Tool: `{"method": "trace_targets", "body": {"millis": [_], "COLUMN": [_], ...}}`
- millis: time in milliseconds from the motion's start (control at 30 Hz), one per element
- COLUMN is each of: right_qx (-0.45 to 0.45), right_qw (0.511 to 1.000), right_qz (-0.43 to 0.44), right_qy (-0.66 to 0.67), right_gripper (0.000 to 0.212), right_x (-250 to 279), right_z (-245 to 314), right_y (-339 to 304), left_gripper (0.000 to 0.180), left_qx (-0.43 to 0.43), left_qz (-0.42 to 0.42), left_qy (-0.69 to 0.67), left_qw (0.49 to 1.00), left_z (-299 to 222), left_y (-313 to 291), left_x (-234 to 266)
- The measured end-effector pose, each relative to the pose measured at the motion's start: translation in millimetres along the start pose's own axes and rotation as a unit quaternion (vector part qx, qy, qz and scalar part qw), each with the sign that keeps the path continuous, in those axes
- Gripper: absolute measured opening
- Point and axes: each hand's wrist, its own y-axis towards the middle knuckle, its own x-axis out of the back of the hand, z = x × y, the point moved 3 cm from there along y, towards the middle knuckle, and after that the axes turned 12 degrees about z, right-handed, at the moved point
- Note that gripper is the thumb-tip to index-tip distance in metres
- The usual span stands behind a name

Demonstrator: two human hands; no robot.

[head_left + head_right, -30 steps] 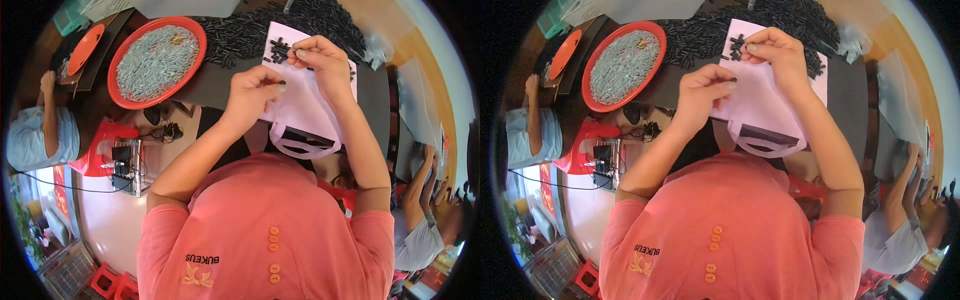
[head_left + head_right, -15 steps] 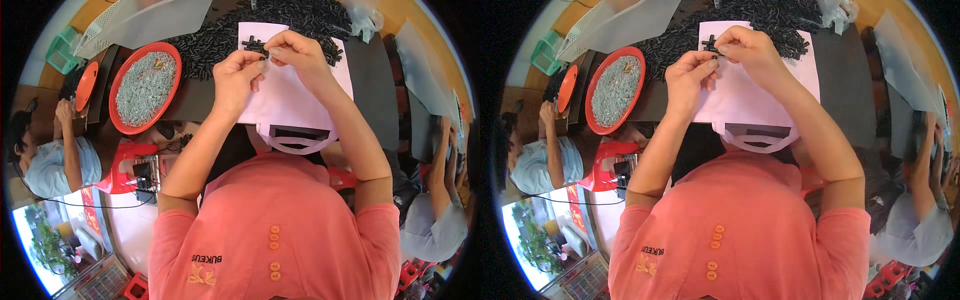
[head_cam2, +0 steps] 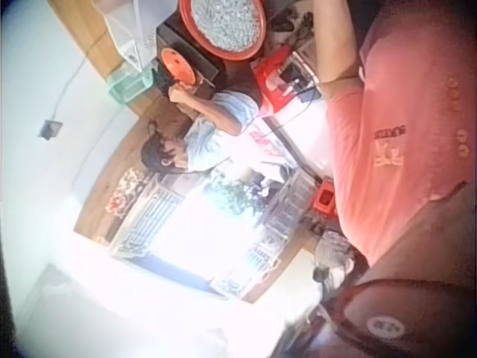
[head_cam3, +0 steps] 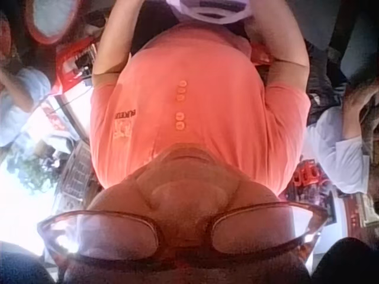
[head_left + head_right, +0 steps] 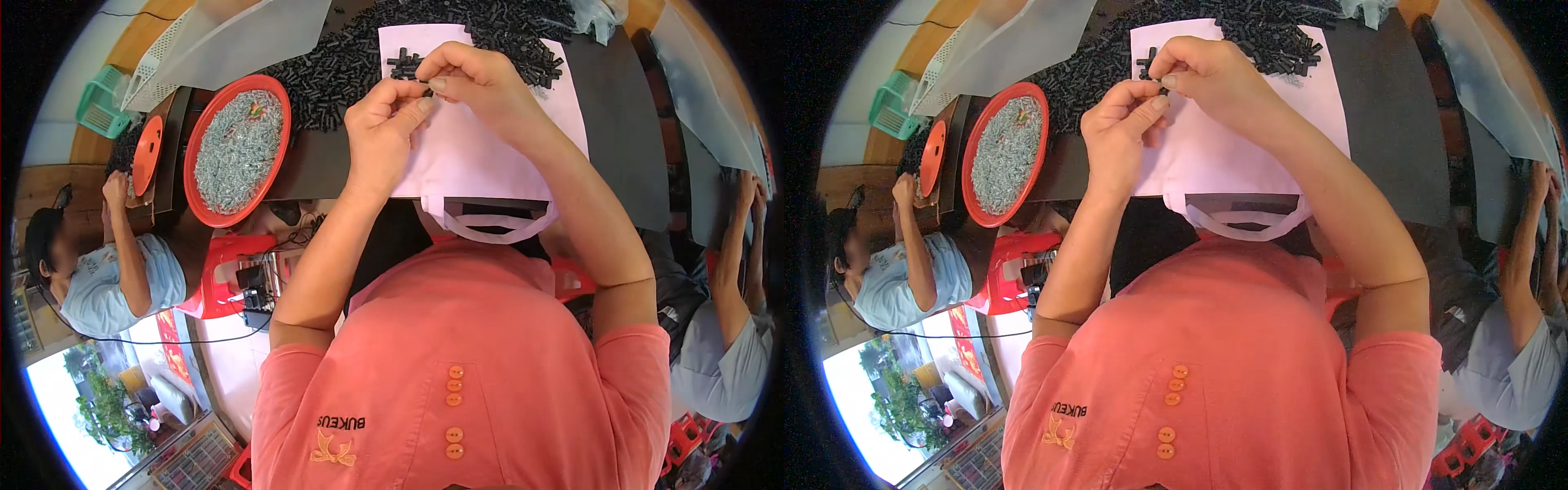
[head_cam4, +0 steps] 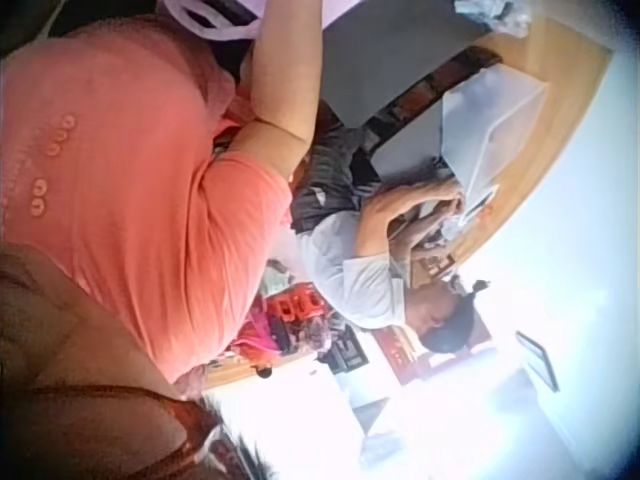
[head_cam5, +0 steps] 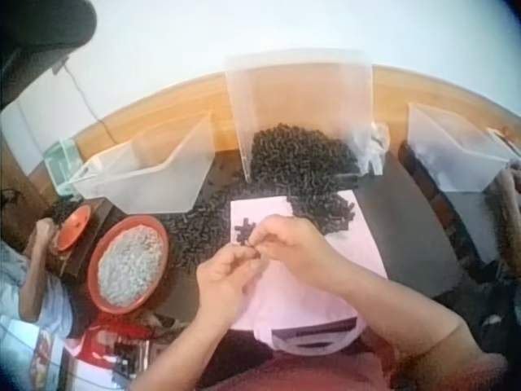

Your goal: The person assembles small black plastic components by hand, fitting the pieces together and placing the assembled parts onto a sheet.

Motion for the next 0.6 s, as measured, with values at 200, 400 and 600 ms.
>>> {"method": "trace_targets", "body": {"millis": [200,400,600], "right_qx": [0.055,0.140,0.081], "right_qw": [0.990,0.958,0.985], "right_qz": [-0.032,-0.043,-0.097], "right_qy": [-0.127,-0.246,-0.117], "right_gripper": [0.014,0.022,0.020], "right_x": [-5,-13,-9], "right_z": [13,22,4], "right_y": [1,-2,2], "left_gripper": [0.009,0.006,0.006], "left_qx": [0.032,0.055,0.045], "left_qz": [0.003,0.001,-0.002], "left_qy": [-0.020,-0.096,-0.086], "left_qw": [0.999,0.994,0.995], "left_z": [0,4,2], "left_y": [0,2,1], "left_x": [1,2,3]}}
